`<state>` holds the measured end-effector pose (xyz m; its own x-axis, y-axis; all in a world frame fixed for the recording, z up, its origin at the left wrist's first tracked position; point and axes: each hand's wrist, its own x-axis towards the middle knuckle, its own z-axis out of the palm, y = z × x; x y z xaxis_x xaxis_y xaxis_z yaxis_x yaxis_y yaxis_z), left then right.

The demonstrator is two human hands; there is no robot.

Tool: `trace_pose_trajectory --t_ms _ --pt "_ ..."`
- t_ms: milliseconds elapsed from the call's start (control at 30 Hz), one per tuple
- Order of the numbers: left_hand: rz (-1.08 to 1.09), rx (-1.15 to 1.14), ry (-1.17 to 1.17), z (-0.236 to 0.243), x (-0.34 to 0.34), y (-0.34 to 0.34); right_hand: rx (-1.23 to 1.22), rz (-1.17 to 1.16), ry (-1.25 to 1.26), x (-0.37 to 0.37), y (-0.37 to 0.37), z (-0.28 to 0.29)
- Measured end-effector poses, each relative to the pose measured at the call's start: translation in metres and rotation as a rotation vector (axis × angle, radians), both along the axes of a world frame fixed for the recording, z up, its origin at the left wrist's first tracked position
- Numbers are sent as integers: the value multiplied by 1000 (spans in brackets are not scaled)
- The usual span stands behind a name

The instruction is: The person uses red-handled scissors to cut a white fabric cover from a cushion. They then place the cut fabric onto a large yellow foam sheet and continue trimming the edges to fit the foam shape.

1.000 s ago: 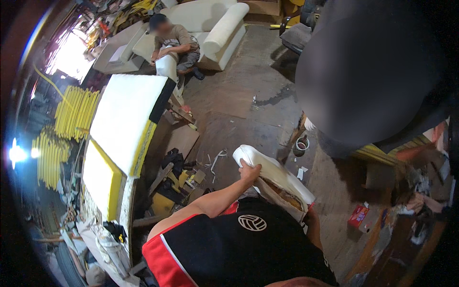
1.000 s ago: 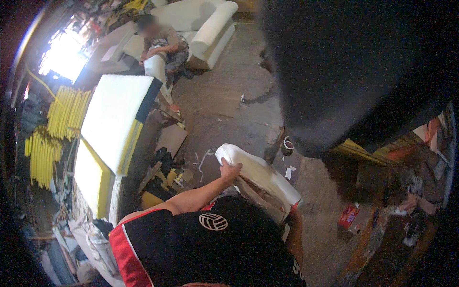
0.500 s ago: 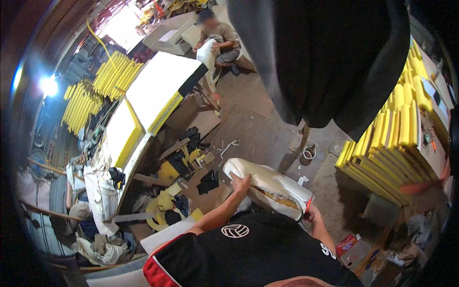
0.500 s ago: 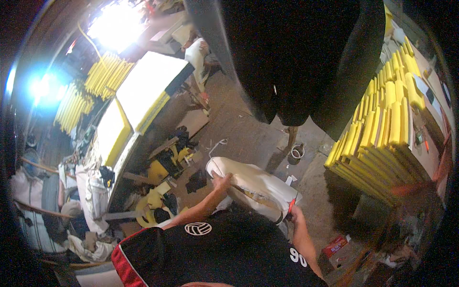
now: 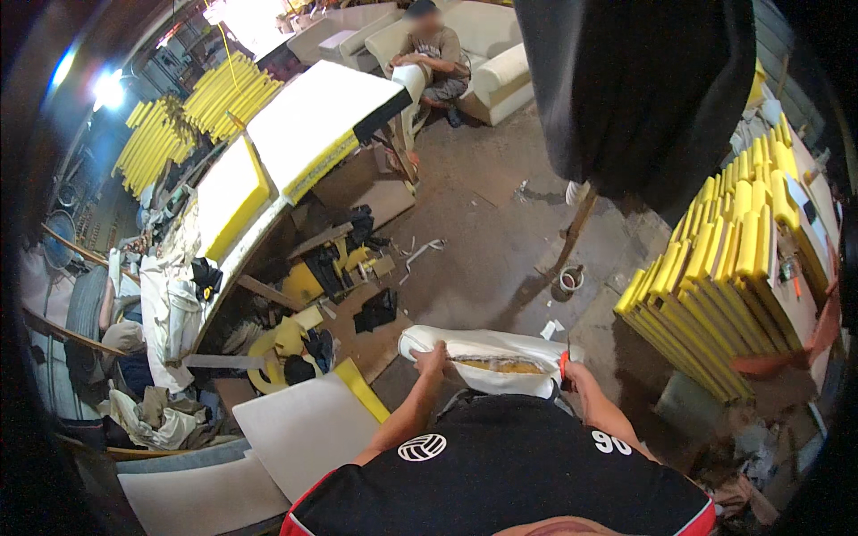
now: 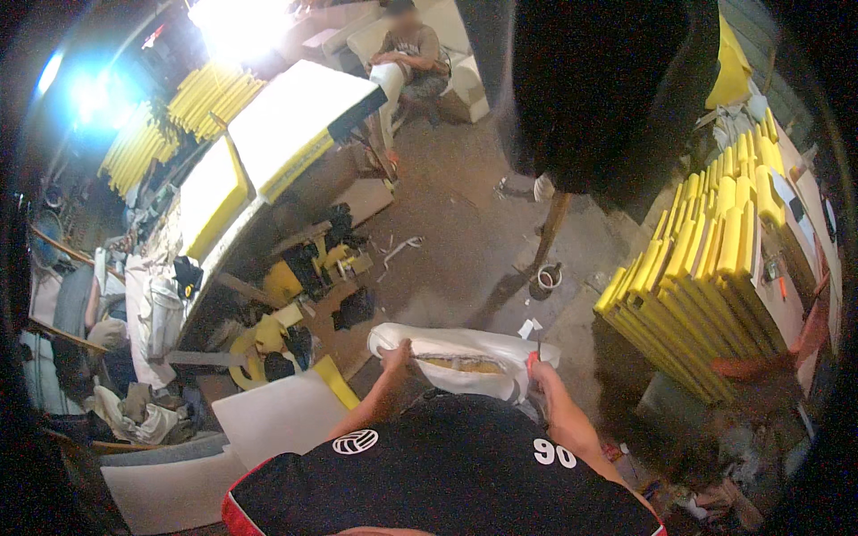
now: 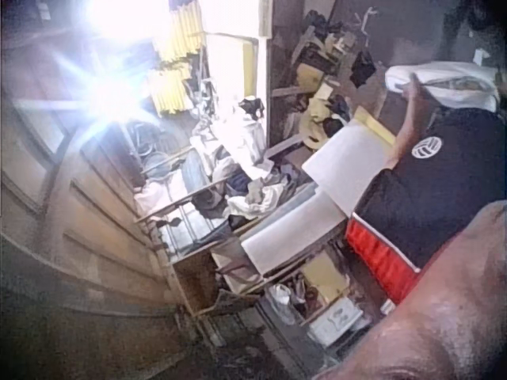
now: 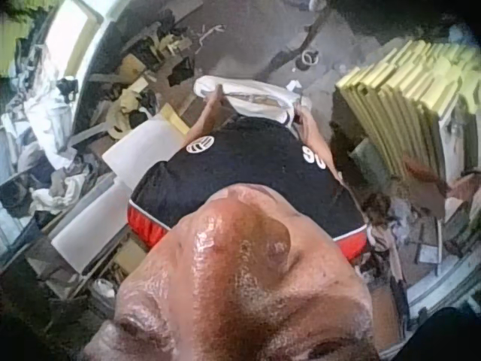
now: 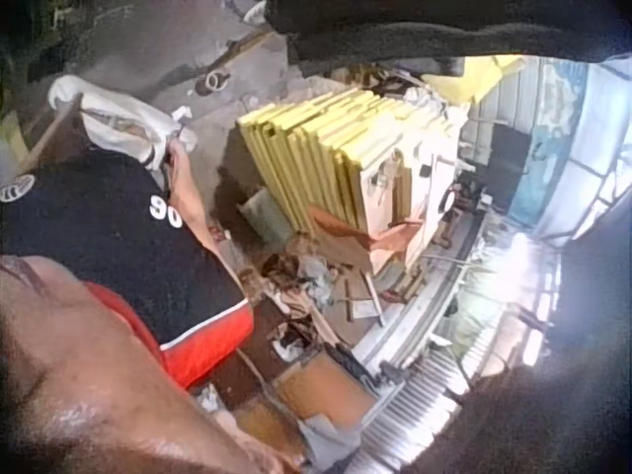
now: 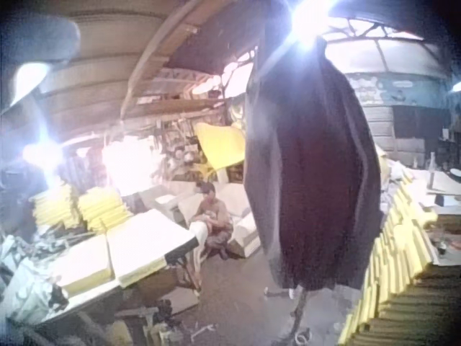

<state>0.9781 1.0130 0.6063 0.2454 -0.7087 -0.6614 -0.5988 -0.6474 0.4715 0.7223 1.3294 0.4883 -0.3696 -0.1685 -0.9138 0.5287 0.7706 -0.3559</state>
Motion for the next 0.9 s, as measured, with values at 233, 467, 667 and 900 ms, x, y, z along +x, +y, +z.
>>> trace_pose_trajectory --t_ms 233,467,667,900 --pt "-249 -35 47 -17 88 43 -19 108 216 43 8 0" --pt "-1437 -408 224 7 121 47 14 290 394 45 26 43" --pt "-1757 -489 94 37 117 76 80 338 491 50 42 93" --pt "-1755 -803 313 50 75 102 21 7 245 53 98 123"
